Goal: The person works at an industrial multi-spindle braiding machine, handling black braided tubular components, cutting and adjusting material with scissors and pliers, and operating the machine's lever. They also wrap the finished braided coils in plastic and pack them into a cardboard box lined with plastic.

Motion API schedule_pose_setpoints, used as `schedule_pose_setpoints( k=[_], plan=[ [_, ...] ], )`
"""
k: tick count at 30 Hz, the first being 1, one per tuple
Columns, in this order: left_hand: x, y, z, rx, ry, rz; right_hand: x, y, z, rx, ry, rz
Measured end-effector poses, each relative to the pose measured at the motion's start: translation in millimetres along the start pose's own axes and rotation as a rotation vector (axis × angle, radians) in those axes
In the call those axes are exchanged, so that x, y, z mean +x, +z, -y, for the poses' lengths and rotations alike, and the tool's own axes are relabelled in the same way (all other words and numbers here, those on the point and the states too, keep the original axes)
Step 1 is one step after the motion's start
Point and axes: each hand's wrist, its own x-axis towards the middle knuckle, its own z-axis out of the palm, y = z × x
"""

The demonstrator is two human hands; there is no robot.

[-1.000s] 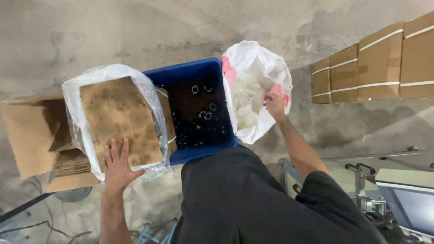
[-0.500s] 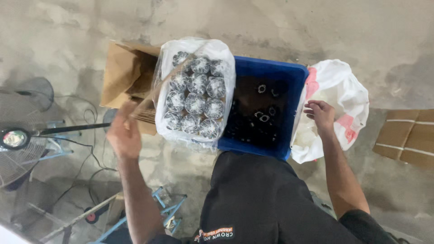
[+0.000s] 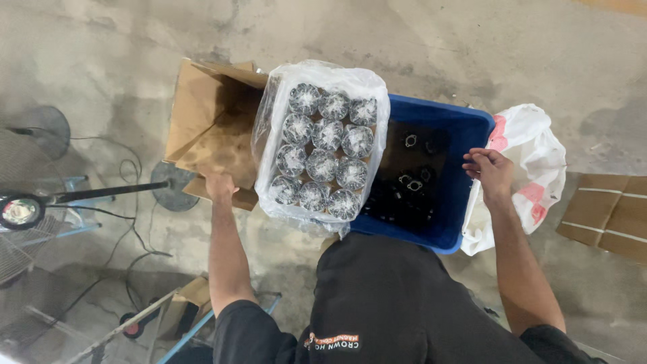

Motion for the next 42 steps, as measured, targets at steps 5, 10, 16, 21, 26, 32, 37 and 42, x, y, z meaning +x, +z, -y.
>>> schedule_pose_setpoints(
  k=[5, 10, 16, 21, 26, 32, 37, 42],
  plan=[
    [-29, -17, -63, 0.162, 0.139, -0.104, -11, 6, 12, -0.021, -0.008, -0.001],
    [-122, 20, -158, -0.369, 0.671, -0.208, -20, 21, 0, -0.059, 0.035, 0.055],
    [-163, 102, -237, 0.197, 0.95, -0.087, -33, 35, -14, -0.079, 0.053, 0.207],
    [-148, 130, -257, 0.339, 0.879, -0.169, -49, 10, -23, -0.04, 0.03, 0.243],
    [-162, 101, -253, -0.053, 0.749, -0.009, -75, -14, -31, -0.027, 0.045, 0.267],
    [-224, 56, -234, -0.757, 0.836, 0.218, -98, 14, 3, 0.002, 0.099, 0.492],
    [-282, 48, -232, -1.219, 0.643, 0.42, -94, 63, 25, 0.415, 0.22, 0.811],
    [-331, 70, -231, -1.775, 0.247, 0.546, -111, 90, 19, 0.539, 0.371, 1.062]
  ],
)
